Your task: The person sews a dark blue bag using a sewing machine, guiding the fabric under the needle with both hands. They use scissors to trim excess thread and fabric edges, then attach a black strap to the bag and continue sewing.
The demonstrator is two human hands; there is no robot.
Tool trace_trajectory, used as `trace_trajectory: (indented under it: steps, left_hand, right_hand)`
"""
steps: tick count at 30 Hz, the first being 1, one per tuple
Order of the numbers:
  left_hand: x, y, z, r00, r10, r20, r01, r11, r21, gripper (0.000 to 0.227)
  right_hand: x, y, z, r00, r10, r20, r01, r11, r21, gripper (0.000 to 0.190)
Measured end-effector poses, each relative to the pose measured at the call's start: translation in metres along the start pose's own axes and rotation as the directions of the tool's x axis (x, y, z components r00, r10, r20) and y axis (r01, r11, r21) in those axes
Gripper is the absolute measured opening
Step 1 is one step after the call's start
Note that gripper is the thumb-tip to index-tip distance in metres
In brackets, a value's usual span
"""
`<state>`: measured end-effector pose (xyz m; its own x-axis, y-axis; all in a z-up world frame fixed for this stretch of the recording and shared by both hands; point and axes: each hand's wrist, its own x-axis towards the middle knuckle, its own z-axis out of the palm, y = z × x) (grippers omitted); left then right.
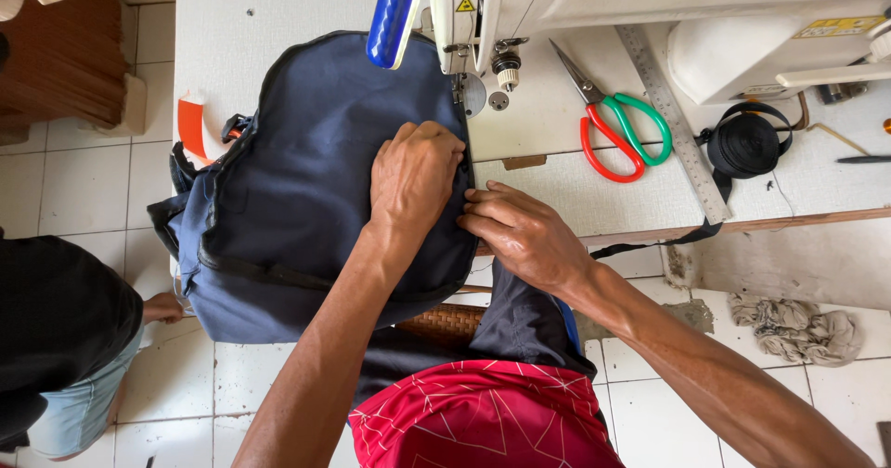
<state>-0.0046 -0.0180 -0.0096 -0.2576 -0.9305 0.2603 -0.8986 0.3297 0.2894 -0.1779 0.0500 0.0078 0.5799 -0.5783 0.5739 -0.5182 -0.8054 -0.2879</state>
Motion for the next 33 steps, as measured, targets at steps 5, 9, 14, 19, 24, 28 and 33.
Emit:
trace_trajectory:
  steps: [5, 9, 14, 19, 24, 28, 33]
  left_hand:
    - [-0.003, 0.012, -0.022, 0.999, 0.023, 0.029, -0.022, 0.999, -0.028, 0.014]
    - [-0.003, 0.007, -0.019, 0.998, 0.032, 0.053, -0.028, 0.997, -0.072, 0.009]
    - [-0.003, 0.004, -0.011, 0.999, 0.022, 0.036, -0.019, 0.997, -0.075, 0.003]
    - [-0.004, 0.011, -0.021, 1.0, -0.005, 0.029, 0.008, 0.994, -0.107, 0.004]
    - [-0.005, 0.01, -0.02, 0.998, -0.052, 0.027, 0.057, 0.97, -0.236, 0.003]
    - [-0.005, 0.013, -0.024, 0.998, -0.052, 0.025, 0.056, 0.964, -0.259, 0.005]
    - [-0.008, 0.018, -0.036, 0.997, 0.021, 0.076, -0.004, 0.975, -0.221, 0.014]
  right_hand:
    - [0.002, 0.0, -0.004, 1.0, 0.024, 0.013, -0.024, 0.999, 0.021, 0.012]
    - [0.002, 0.001, -0.005, 1.0, 0.02, 0.022, -0.021, 0.999, 0.027, 0.013]
    - [-0.001, 0.004, -0.001, 1.0, -0.001, 0.009, 0.001, 1.0, 0.03, 0.013]
    - [0.002, 0.002, -0.004, 1.0, 0.01, -0.001, -0.01, 0.999, 0.036, 0.013]
    - [-0.001, 0.004, -0.002, 0.999, 0.016, -0.042, -0.012, 0.997, 0.075, 0.013]
    - [-0.002, 0.005, -0.001, 0.999, 0.011, -0.043, -0.008, 0.997, 0.076, 0.013]
    - [-0.002, 0.003, 0.0, 0.999, 0.034, -0.02, -0.033, 0.998, 0.058, 0.012]
